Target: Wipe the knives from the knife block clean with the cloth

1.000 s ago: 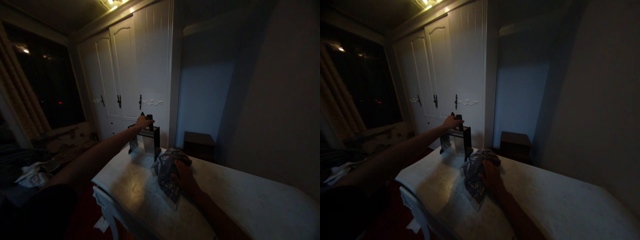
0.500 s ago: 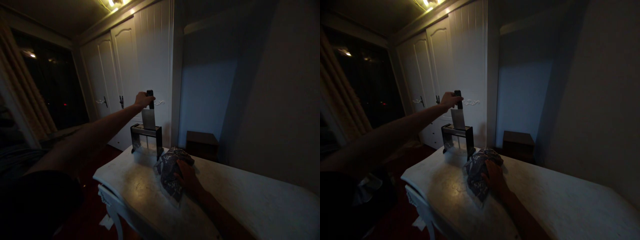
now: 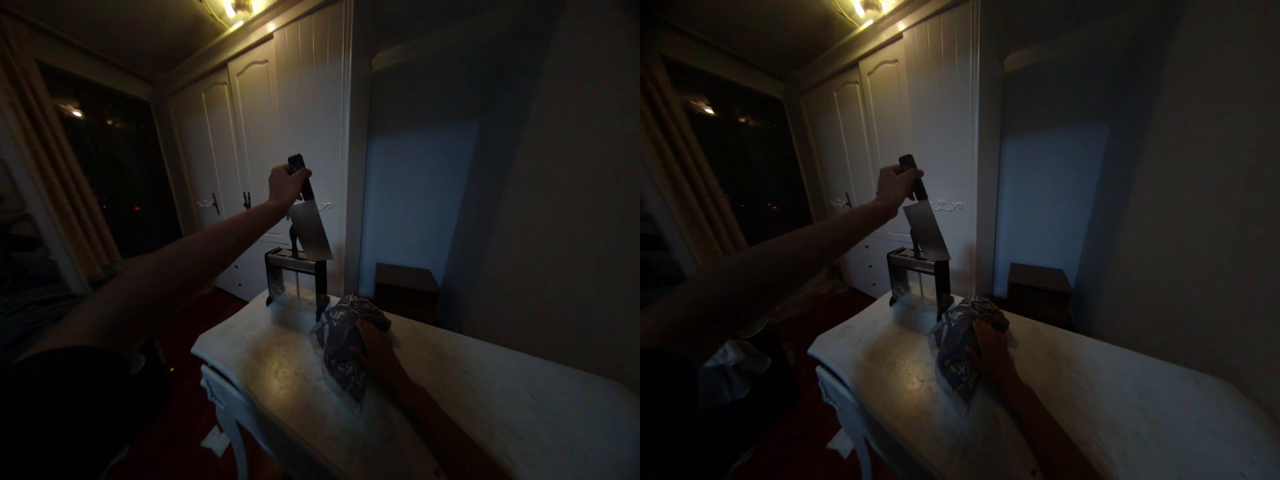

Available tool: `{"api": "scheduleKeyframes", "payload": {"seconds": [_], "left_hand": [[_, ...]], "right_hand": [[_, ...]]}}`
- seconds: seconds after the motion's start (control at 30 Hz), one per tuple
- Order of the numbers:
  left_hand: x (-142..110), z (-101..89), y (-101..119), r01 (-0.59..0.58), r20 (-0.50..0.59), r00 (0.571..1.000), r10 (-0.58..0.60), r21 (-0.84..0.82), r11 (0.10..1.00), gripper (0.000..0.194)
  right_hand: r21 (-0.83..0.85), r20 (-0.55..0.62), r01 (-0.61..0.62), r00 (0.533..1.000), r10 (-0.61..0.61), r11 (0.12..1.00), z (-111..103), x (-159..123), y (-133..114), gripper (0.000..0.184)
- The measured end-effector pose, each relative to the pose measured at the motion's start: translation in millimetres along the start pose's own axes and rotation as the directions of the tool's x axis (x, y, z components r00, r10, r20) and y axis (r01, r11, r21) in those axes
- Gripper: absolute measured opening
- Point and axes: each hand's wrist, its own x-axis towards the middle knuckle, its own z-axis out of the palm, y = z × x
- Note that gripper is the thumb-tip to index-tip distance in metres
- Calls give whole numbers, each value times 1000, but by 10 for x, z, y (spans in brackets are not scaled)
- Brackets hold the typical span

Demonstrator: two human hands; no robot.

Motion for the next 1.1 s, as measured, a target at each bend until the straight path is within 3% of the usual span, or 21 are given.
{"api": "scheduleKeyframes", "payload": {"seconds": [0.2, 0.37, 0.47, 0.6, 0.77, 0.9, 1.1], "left_hand": [[-305, 135, 0, 18, 48, 999, -15, -72, 997, 19], [-578, 267, -83, 93, -8, 995, -96, -154, 984, 19], [-807, 332, -148, 123, -76, 987, -139, -183, 975, 21], [-1179, 406, -279, 148, -134, 972, -191, -281, 948, 21], [-1577, 462, -538, 304, -151, 911, -384, -387, 871, 20], [-1834, 459, -761, 317, -189, 871, -454, -491, 812, 21], [-2176, 464, -986, 349, -145, 869, -473, -497, 795, 26]], "right_hand": [[-3, -112, 5, 994, -5, 1000, 17, -10, -29, 59], [-13, -153, -6, 988, 4, 1000, -3, -22, -35, 63], [-12, -166, -136, 977, 132, 991, 27, -33, -14, 76], [5, -189, -393, 903, 387, 920, 108, -57, 79, 94], [72, -9, -525, 850, 527, 848, 72, -44, 205, 92], [90, 154, -595, 801, 579, 799, -131, 29, 173, 88], [251, 150, -603, 797, 585, 757, -402, 83, 129, 60]]}}
